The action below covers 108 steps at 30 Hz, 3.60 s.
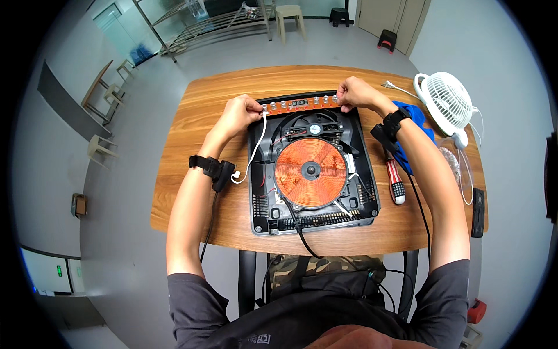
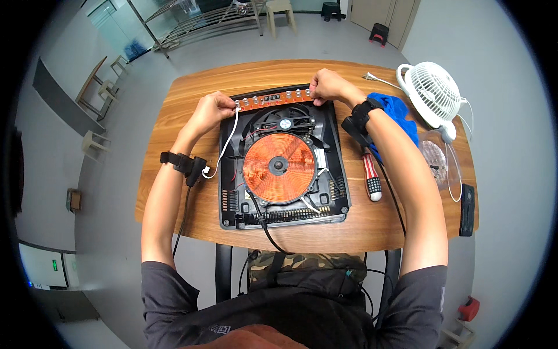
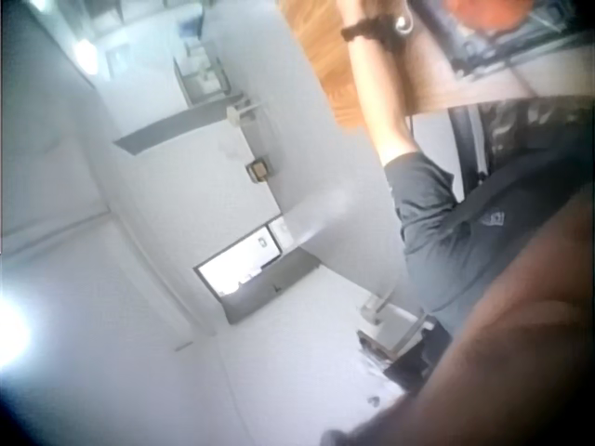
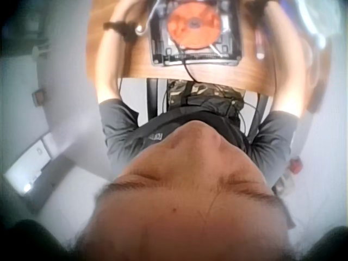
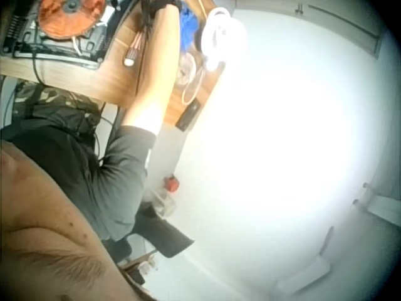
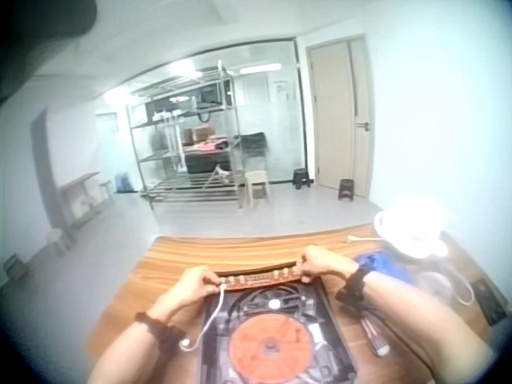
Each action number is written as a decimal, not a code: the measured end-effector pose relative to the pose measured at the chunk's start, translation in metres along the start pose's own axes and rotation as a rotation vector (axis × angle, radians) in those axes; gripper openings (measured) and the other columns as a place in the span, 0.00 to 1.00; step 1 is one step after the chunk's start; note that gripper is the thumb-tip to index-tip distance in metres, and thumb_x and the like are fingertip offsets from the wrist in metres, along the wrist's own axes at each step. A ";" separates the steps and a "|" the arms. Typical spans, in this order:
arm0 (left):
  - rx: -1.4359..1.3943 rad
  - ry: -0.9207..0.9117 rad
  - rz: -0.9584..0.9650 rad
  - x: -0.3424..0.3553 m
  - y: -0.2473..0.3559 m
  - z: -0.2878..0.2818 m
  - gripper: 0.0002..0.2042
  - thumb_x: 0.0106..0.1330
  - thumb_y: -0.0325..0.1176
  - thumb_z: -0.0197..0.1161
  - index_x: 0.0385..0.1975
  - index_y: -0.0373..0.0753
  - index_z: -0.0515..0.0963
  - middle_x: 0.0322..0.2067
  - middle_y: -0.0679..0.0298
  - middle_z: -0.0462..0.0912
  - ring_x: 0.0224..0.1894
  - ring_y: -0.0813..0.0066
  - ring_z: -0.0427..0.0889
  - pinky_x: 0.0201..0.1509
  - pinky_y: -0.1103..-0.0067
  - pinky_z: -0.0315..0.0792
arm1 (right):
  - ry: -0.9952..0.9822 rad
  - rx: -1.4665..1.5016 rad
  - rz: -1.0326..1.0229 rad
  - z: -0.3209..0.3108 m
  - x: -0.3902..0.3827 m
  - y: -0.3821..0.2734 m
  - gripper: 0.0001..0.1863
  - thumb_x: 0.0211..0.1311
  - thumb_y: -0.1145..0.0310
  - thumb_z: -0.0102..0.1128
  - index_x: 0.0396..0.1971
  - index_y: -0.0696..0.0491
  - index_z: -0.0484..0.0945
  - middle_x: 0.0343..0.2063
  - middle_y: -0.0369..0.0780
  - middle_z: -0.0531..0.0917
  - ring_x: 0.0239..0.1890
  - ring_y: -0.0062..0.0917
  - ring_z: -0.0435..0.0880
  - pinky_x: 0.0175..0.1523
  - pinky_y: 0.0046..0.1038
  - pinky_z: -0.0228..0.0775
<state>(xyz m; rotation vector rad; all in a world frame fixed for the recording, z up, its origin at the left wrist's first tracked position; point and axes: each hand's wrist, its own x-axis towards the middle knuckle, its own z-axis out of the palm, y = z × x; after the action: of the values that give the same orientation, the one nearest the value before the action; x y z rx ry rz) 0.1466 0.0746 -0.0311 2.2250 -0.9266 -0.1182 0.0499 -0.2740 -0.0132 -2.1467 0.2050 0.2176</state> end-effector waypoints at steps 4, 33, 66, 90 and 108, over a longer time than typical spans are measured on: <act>-0.011 0.001 -0.016 -0.001 0.003 0.000 0.10 0.55 0.19 0.71 0.38 0.28 0.84 0.40 0.57 0.85 0.42 0.68 0.86 0.51 0.76 0.81 | 0.011 0.055 0.004 0.001 0.001 0.003 0.06 0.58 0.82 0.64 0.27 0.60 0.74 0.23 0.39 0.83 0.24 0.22 0.87 0.31 0.23 0.83; -0.001 -0.011 -0.023 0.000 0.005 -0.001 0.11 0.54 0.19 0.71 0.38 0.28 0.85 0.40 0.55 0.84 0.43 0.67 0.86 0.51 0.76 0.81 | 0.099 0.020 -0.043 0.008 0.004 0.012 0.06 0.57 0.82 0.65 0.27 0.59 0.76 0.22 0.37 0.82 0.23 0.21 0.86 0.29 0.22 0.81; 0.344 -0.177 -0.187 -0.181 -0.027 -0.065 0.09 0.59 0.26 0.68 0.39 0.33 0.85 0.34 0.53 0.88 0.38 0.61 0.87 0.46 0.71 0.79 | 0.114 -0.434 -0.413 0.092 -0.139 -0.060 0.08 0.55 0.71 0.64 0.34 0.57 0.83 0.30 0.50 0.86 0.39 0.42 0.86 0.46 0.38 0.77; 0.373 0.066 -0.044 -0.208 -0.029 -0.030 0.06 0.58 0.28 0.68 0.33 0.34 0.85 0.32 0.48 0.86 0.39 0.52 0.86 0.45 0.66 0.79 | 0.400 -0.805 -0.021 0.040 -0.234 0.056 0.18 0.62 0.57 0.64 0.39 0.59 0.78 0.38 0.53 0.85 0.42 0.48 0.85 0.46 0.44 0.77; 0.415 0.070 0.065 -0.219 -0.006 -0.019 0.06 0.57 0.25 0.68 0.33 0.33 0.83 0.33 0.51 0.82 0.40 0.51 0.82 0.47 0.65 0.77 | 0.332 -0.919 -0.001 0.079 -0.229 0.102 0.20 0.74 0.62 0.45 0.50 0.65 0.63 0.39 0.60 0.81 0.39 0.51 0.86 0.43 0.44 0.80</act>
<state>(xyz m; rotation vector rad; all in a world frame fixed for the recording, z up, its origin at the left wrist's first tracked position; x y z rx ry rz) -0.0048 0.2311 -0.0598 2.5519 -1.0587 0.1997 -0.2022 -0.2497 -0.0851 -3.0949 0.3394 -0.0768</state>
